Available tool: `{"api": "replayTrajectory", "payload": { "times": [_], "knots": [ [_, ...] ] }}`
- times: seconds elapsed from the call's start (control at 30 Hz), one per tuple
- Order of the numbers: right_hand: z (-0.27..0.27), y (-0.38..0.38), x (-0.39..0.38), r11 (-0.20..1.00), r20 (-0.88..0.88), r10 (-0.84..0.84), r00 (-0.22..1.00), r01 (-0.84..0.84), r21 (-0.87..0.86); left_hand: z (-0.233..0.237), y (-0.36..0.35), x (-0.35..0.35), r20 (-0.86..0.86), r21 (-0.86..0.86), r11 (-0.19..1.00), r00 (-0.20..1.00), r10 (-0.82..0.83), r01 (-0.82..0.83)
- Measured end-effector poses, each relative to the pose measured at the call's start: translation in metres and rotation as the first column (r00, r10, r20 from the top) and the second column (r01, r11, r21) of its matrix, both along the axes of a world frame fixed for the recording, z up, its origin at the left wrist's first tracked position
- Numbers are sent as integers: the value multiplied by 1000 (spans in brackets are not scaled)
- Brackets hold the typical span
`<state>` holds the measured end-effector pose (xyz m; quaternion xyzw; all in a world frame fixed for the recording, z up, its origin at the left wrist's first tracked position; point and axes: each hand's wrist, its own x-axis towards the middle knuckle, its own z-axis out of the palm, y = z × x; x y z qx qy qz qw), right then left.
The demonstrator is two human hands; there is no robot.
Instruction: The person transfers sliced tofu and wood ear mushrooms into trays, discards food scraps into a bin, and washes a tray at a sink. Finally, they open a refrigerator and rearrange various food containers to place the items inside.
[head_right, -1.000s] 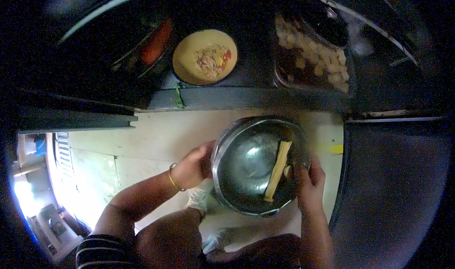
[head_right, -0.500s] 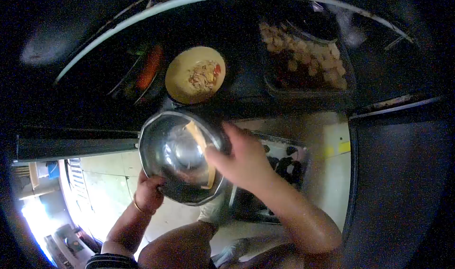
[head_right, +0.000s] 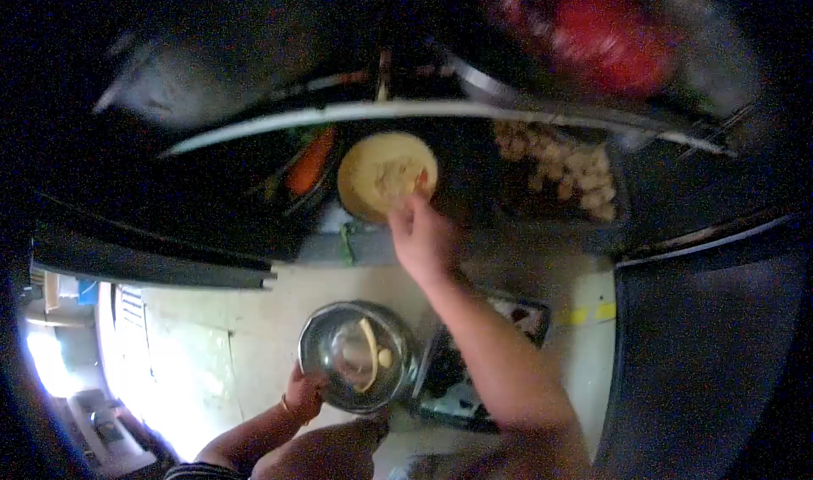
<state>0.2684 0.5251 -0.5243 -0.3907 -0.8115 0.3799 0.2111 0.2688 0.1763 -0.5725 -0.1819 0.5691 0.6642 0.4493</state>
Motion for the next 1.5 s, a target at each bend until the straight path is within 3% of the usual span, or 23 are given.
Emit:
{"api": "replayTrajectory", "payload": {
  "times": [0.07,0.1,0.17,0.23,0.3,0.37,0.47,0.5,0.53,0.57,0.6,0.63,0.73,0.87,0.9,1.0,1.03,1.2,1.3,1.33,1.43,1.47,1.5],
  "knots": [
    [-10,-3,5,984,-30,10,999,-5,176,-7,-6,1,-22,-31,999,1000,-17,17],
    [3,-6,11,993,206,4,979,-28,112,-9,-5,1,-27,-26,999,999,-29,28],
    [-3,-7,20,942,231,57,971,-129,309,-2,2,3,-45,57,998,998,36,-34],
    [-23,-8,16,933,112,5,994,-45,357,-18,9,-5,-102,100,995,995,-7,17],
    [-19,-13,13,968,-103,-6,995,31,249,-14,0,3,-83,157,984,994,-75,87],
    [-10,-17,16,957,-132,49,990,-8,292,21,7,2,6,127,991,999,-32,31],
    [20,-23,57,942,-132,125,983,-76,328,7,1,1,-75,191,979,995,-61,75],
    [31,-23,78,945,-30,126,992,-110,308,7,4,-5,-64,200,977,996,-58,70],
    [69,-29,100,994,85,102,991,-105,34,10,5,-4,-41,209,976,998,-47,54],
    [94,-22,122,929,14,204,979,-198,311,11,3,0,-12,210,977,999,-32,34],
    [128,-21,145,909,105,244,964,-265,321,7,0,2,-16,202,978,999,-47,49],
    [143,-17,169,936,61,272,960,-278,217,3,-3,2,-22,191,979,998,-60,63],
    [232,-5,198,785,14,275,961,-233,574,7,0,-1,-18,183,981,998,-68,70],
    [310,8,181,957,-128,158,979,-121,263,-1,-6,-5,-8,99,988,993,-121,121],
    [315,8,175,984,-202,109,973,-77,161,-4,-5,-4,-37,112,987,993,-111,114],
    [322,6,174,972,-112,168,979,-145,185,-6,0,-3,-91,139,986,993,-79,91],
    [317,6,181,908,2,269,963,-254,334,0,2,-2,-94,146,987,994,-56,69],
    [275,-6,199,724,28,385,923,-321,611,-9,-1,3,-65,139,990,998,6,3],
    [275,-8,194,708,-137,319,938,-139,693,-22,-11,4,-129,127,991,992,-13,30],
    [292,-7,177,649,-105,273,956,-102,754,-7,-6,4,-7,108,993,999,54,-53],
    [313,31,145,898,-258,87,962,37,439,-15,-7,8,-39,97,992,995,87,-83],
    [315,44,116,911,-424,17,905,162,380,-11,-3,9,-57,116,991,995,78,-71],
    [314,75,100,893,-401,57,914,134,430,-10,-2,8,-72,121,991,995,68,-59]
  ]
}}
